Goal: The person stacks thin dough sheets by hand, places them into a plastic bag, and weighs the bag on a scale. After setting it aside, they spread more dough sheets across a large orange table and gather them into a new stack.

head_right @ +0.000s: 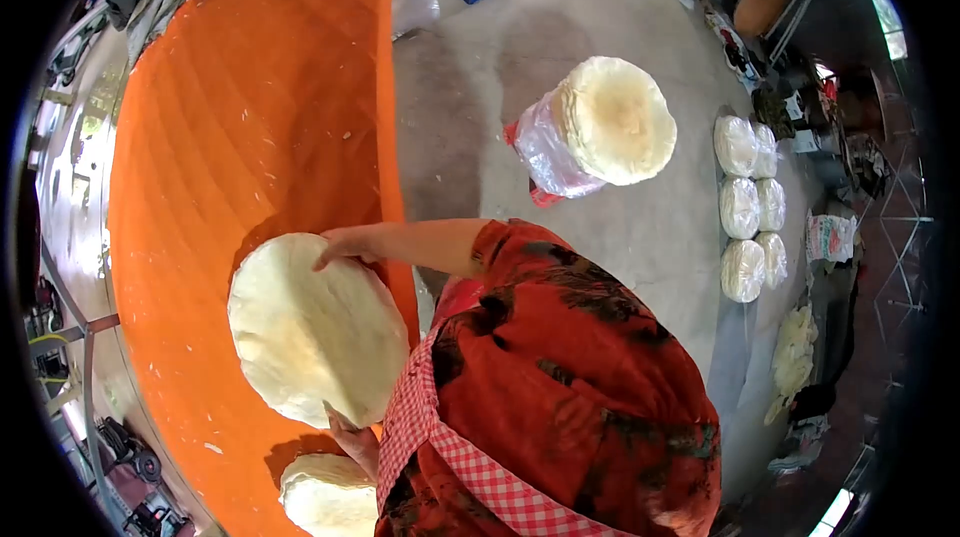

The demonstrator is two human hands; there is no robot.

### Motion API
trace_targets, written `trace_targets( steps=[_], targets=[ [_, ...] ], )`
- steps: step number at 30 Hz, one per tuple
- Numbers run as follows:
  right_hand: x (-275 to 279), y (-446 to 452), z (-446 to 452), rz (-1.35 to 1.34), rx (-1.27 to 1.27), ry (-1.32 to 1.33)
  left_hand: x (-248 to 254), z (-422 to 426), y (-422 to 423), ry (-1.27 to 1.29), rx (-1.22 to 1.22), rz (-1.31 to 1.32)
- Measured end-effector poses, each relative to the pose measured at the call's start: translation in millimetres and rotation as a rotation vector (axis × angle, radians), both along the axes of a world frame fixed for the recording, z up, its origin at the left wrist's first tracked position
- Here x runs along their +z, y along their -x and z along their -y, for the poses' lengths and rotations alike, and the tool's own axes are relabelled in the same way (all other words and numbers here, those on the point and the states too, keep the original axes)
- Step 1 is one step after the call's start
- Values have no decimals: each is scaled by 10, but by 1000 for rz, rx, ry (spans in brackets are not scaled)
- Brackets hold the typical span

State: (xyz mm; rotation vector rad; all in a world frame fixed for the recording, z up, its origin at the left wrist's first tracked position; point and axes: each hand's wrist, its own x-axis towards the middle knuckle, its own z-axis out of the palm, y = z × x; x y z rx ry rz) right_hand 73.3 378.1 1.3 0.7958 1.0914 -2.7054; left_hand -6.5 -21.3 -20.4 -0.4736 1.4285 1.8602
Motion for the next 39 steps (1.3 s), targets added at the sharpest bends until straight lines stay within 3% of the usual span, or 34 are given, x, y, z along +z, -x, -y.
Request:
trace_targets(
  steps=[3, 5, 6, 8, 12, 13, 14, 17, 18, 20, 24, 29, 33, 37, 39],
  targets=[
    [-220, 219, 35, -152, 37, -118, -421, 324, 227, -8, -55, -6],
    [-309, 166, 57, -183, 25, -176, -369, 298, 207, 3, -42, -81],
    [-228, 22, 42, -168, -28, -195, 21, 25, 33, -37, -101, -291],
    [135, -342, 89, -142, -115, -221, 603, -351, -149, 46, -109, -315],
    [347, -1645, -251, -337, -417, -102, 862, -1089, -323, 97, -198, -257],
    [75, -2017, -396, -359, -548, -75, 867, -1400, -472, 6, -284, -293],
    [457, -2519, -494, -416, -606, -71, 870, -1739, -680, -83, -366, -325],
    [164, -4021, -901, -70, -819, -313, 916, -2909, -1611, -131, -553, -341],
    [327, -4439, -939, -155, -939, -368, 888, -3272, -1963, -210, -597, -294],
    [545, -5290, -1047, -42, -1053, -374, 713, -3923, -2619, -299, -727, -211],
    [400, -6649, -1224, 175, -1252, -360, 385, -4914, -3794, -344, -951, -84],
    [314, -7479, -1474, 272, -1340, -367, 291, -5642, -4648, -385, -1049, 6],
    [-467, -7905, -1687, 312, -1430, -225, -284, -6087, -4863, -358, -1138, 80],
    [-1910, -8246, -1778, 465, -1374, -111, -1657, -6303, -4989, -36, -1342, -42],
    [-2053, -8216, -1860, 562, -1358, -62, -1729, -6390, -5083, 73, -1289, -84]
  ],
)
